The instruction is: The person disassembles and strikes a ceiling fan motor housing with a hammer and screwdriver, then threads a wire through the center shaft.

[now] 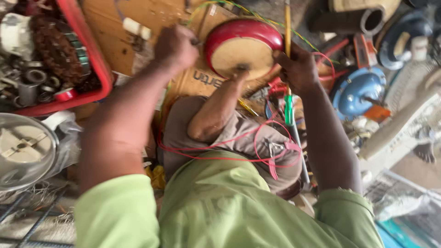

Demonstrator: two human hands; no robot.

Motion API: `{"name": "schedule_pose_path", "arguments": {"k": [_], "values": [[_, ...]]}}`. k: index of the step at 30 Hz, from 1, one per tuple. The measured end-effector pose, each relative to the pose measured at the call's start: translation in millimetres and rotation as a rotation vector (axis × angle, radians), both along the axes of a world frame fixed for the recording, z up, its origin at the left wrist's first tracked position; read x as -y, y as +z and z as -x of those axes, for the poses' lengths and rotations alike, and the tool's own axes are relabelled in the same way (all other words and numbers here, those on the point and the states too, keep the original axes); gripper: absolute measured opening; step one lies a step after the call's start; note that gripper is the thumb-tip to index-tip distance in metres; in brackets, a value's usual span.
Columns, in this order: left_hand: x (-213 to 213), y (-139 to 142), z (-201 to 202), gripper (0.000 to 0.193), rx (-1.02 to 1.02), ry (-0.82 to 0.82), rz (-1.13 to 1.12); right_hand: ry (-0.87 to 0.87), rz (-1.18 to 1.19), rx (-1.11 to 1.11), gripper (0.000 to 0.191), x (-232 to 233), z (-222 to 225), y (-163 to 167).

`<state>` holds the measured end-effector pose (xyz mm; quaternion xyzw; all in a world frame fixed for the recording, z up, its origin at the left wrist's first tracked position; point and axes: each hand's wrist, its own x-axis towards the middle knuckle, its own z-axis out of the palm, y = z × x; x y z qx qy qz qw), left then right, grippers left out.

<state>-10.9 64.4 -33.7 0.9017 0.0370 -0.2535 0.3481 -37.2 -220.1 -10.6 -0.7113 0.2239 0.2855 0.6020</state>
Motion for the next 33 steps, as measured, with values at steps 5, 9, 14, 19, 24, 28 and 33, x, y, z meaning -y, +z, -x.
{"name": "schedule_pose_path", "arguments": {"k": [5,9,14,19,24,28,33], "values": [[-6.9,-23.2,-14.9,0.018,0.013,-0.100,0.009,-0.168,0.120,0.042,0.047,82.9,38.1,7.7],[-13.3,-34.0,-25.7,0.020,-0.082,-0.253,-0.102,0.078,0.506,-0.188,0.032,147.4,90.2,-1.5],[-17.7,-43.9,-28.3,0.020,-0.279,-0.158,0.032,0.188,0.403,0.066,0.028,172.6,116.5,-23.9],[-22.8,-54.7,-28.0,0.021,-0.340,-0.158,0.075,0.253,0.402,0.041,0.025,173.2,103.4,-23.0],[-28.9,-59.3,-36.6,0.022,-0.379,-0.241,0.057,0.360,0.480,0.085,0.026,174.3,92.4,-17.3],[-35.4,-57.5,-46.6,0.024,-0.371,-0.389,-0.055,0.388,0.523,0.138,0.024,184.9,83.4,-19.7],[-37.2,-60.0,-53.7,0.025,-0.340,-0.532,-0.164,0.545,0.434,0.343,0.024,208.7,54.7,-32.9]]}}
